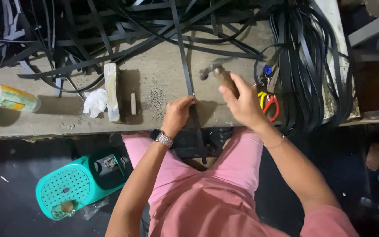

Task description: Punching a series of holes into a leather strap using a hammer and a punch tool, followed by wiping the strap.

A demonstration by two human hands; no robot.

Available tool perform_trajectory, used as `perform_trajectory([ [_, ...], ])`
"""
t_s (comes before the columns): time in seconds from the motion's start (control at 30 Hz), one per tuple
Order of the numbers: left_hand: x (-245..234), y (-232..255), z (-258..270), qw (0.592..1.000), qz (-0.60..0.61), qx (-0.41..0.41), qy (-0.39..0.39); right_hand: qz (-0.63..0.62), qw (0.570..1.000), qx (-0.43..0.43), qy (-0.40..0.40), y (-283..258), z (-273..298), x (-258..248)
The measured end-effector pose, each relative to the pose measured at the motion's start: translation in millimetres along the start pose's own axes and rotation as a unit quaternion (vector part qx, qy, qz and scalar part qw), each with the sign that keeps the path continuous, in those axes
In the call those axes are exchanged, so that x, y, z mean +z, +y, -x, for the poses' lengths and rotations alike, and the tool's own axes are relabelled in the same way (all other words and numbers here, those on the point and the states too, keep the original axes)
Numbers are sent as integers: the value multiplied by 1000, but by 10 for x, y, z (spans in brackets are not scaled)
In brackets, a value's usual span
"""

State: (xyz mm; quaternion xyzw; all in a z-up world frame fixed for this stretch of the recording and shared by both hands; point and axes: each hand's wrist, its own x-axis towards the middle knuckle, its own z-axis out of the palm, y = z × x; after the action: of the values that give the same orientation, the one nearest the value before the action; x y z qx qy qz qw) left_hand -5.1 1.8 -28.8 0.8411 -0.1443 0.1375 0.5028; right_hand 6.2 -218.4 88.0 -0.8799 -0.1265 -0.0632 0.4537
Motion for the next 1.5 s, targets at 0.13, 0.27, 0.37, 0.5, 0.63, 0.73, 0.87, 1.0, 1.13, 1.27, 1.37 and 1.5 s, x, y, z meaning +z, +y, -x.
perform_trajectory([
  [0.13,0,-65,12,1000,0,6,-2,97,989,-88,-67,-456,97,35],
  [0.27,-3,-65,-14,1000,-4,12,1,76,989,-104,-66,-446,151,21],
  [0.37,9,-86,14,1000,-3,23,1,60,975,-194,93,-471,208,83],
  [0.5,-27,-5,-10,1000,-6,10,-3,120,989,-3,-81,-500,149,111],
  [0.63,-21,-17,-7,1000,14,-4,5,144,989,9,14,-196,144,206],
  [0.73,27,-80,-29,999,40,-16,16,280,959,6,50,238,35,243],
  [0.87,-23,-23,-52,998,52,-15,19,408,910,-51,52,733,-20,439],
  [1.0,-60,-22,-100,996,70,-51,1,315,918,-239,28,610,-22,685],
  [1.13,-121,-11,-152,989,95,-115,2,255,939,-212,-88,471,44,735],
  [1.27,-143,23,-236,888,375,-253,80,260,940,-209,-65,491,130,792],
  [1.37,-162,57,-212,921,314,-219,79,256,944,-196,-64,383,195,748],
  [1.5,-181,69,-157,965,205,-149,66,242,953,-162,-76,316,273,729],
])
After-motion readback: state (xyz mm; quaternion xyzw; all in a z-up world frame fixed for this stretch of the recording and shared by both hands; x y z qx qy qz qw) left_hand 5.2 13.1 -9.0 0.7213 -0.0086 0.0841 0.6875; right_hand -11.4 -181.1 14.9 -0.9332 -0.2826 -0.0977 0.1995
